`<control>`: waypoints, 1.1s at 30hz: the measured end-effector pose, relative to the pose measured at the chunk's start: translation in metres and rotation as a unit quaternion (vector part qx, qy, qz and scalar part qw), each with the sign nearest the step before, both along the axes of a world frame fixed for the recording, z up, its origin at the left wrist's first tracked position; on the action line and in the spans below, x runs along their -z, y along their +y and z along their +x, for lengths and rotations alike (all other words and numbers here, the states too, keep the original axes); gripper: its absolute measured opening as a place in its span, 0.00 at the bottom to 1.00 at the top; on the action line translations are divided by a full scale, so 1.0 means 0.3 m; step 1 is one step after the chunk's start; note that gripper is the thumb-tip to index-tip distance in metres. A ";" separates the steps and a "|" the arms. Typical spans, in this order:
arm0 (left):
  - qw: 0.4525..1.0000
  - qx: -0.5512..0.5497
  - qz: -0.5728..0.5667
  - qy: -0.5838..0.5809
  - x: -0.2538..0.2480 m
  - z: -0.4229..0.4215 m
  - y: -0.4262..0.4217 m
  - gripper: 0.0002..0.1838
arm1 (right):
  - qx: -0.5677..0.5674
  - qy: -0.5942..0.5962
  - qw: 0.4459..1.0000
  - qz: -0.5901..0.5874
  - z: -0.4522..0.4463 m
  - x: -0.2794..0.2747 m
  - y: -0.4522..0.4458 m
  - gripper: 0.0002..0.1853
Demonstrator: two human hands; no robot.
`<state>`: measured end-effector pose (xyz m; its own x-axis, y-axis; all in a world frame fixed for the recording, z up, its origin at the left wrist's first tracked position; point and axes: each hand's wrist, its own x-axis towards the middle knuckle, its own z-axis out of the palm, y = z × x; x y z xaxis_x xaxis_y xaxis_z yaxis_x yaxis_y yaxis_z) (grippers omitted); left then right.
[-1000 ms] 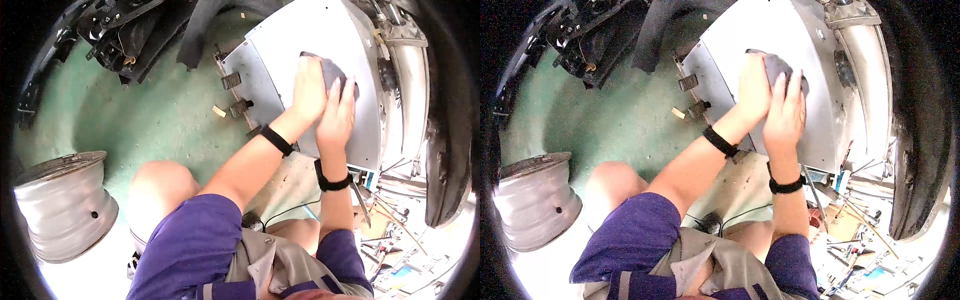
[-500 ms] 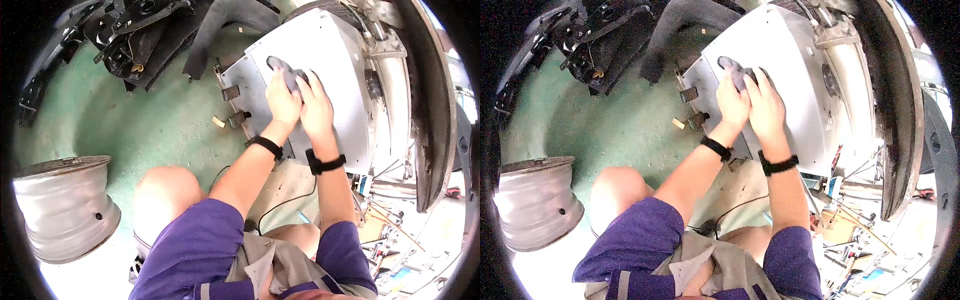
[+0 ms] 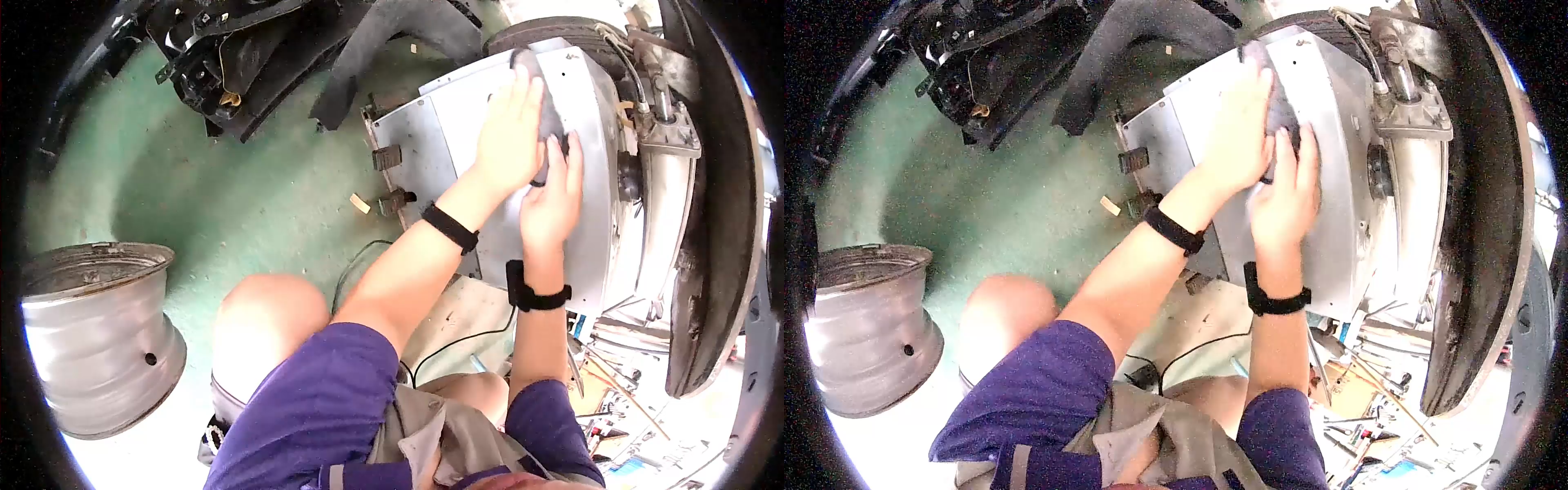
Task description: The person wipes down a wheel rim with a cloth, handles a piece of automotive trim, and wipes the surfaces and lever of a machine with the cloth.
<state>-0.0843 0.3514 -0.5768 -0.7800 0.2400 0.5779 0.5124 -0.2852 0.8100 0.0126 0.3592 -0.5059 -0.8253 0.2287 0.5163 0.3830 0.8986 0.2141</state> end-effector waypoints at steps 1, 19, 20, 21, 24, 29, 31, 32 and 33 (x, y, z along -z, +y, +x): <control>0.999 -0.020 0.003 -0.026 0.032 -0.017 0.009 0.41 | -0.015 -0.013 1.000 0.015 -0.038 0.017 0.011 0.23; 0.959 0.070 -0.137 -0.239 0.085 0.320 -0.058 0.28 | 0.011 -0.110 0.991 -0.082 0.299 0.038 -0.044 0.23; 0.959 0.051 -0.098 -0.260 0.076 0.359 -0.064 0.27 | 0.021 -0.114 0.989 -0.093 0.331 0.030 -0.056 0.23; 0.966 0.051 -0.140 -0.210 0.081 0.397 -0.075 0.28 | 0.027 -0.116 0.987 -0.107 0.359 0.025 -0.071 0.24; 0.980 0.000 -0.187 -0.070 0.128 0.489 -0.088 0.31 | 0.086 -0.127 0.979 -0.136 0.442 0.013 -0.126 0.24; 0.973 0.108 -0.194 -0.059 0.216 0.667 -0.121 0.31 | 0.132 -0.130 0.968 -0.169 0.602 0.036 -0.156 0.22; 0.967 0.115 -0.225 -0.024 0.247 0.723 -0.124 0.33 | 0.114 -0.107 0.974 -0.164 0.644 0.040 -0.164 0.22; 0.978 0.087 -0.190 -0.005 0.259 0.747 -0.122 0.34 | 0.110 -0.095 0.975 -0.171 0.664 0.048 -0.164 0.23; 0.967 0.116 -0.225 -0.027 0.247 0.751 -0.125 0.33 | 0.105 -0.083 0.975 -0.178 0.684 0.060 -0.164 0.23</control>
<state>0.1409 0.3139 -0.6508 -0.7006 0.6299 0.3352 0.4310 -0.0007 0.9023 0.2177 0.3101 -0.5239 -0.8063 0.5421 0.2368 0.5533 0.8327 -0.0222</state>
